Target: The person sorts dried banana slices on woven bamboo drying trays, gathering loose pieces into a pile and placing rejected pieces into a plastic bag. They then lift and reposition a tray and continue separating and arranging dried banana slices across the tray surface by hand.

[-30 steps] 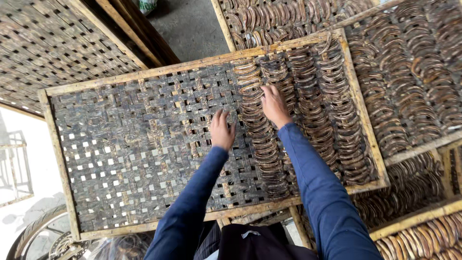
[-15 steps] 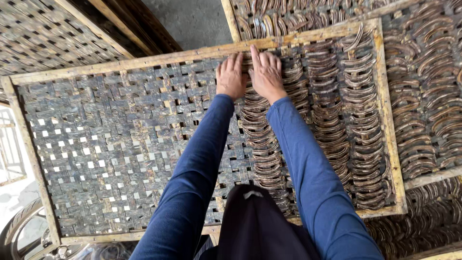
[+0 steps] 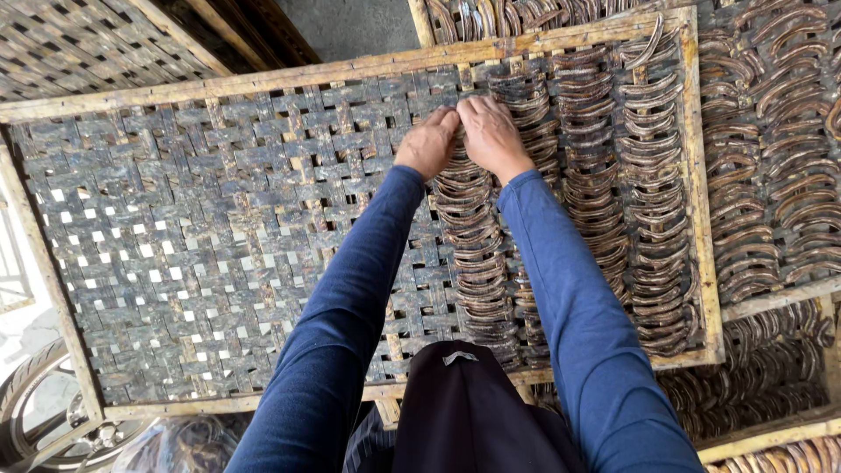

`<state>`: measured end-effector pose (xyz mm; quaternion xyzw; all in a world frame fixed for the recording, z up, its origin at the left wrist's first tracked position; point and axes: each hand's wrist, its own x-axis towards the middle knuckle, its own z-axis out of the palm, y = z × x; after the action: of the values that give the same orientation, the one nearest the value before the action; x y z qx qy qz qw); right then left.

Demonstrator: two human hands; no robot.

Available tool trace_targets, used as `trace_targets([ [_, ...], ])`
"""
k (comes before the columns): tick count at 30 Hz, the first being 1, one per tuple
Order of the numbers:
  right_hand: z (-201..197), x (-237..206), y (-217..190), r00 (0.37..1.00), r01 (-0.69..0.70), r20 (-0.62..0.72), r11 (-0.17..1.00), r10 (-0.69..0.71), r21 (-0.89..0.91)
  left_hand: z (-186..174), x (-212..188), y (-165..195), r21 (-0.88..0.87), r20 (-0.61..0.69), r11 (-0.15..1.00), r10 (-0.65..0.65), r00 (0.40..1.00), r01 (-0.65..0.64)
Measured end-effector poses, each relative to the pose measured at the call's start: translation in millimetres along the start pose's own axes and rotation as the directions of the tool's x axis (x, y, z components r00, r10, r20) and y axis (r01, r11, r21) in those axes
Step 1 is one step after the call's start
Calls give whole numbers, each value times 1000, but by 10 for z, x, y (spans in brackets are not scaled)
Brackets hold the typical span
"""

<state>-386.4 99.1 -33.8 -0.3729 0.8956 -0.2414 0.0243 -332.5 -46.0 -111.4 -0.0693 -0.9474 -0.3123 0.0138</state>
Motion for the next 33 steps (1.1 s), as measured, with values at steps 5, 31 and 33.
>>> trace_targets([
  [5, -179, -188, -328, 981, -167, 91, 985, 171, -46, 60, -189, 228, 17, 53, 977, -214, 975, 214],
  [31, -552, -31, -210, 909, -267, 358, 959, 216, 100, -548, 219, 333, -119, 350, 967, -170, 921, 224],
  [33, -606, -34, -163, 931, -226, 328, 959, 161, 171, -614, 228, 298, -216, 251, 970, -55, 966, 111],
])
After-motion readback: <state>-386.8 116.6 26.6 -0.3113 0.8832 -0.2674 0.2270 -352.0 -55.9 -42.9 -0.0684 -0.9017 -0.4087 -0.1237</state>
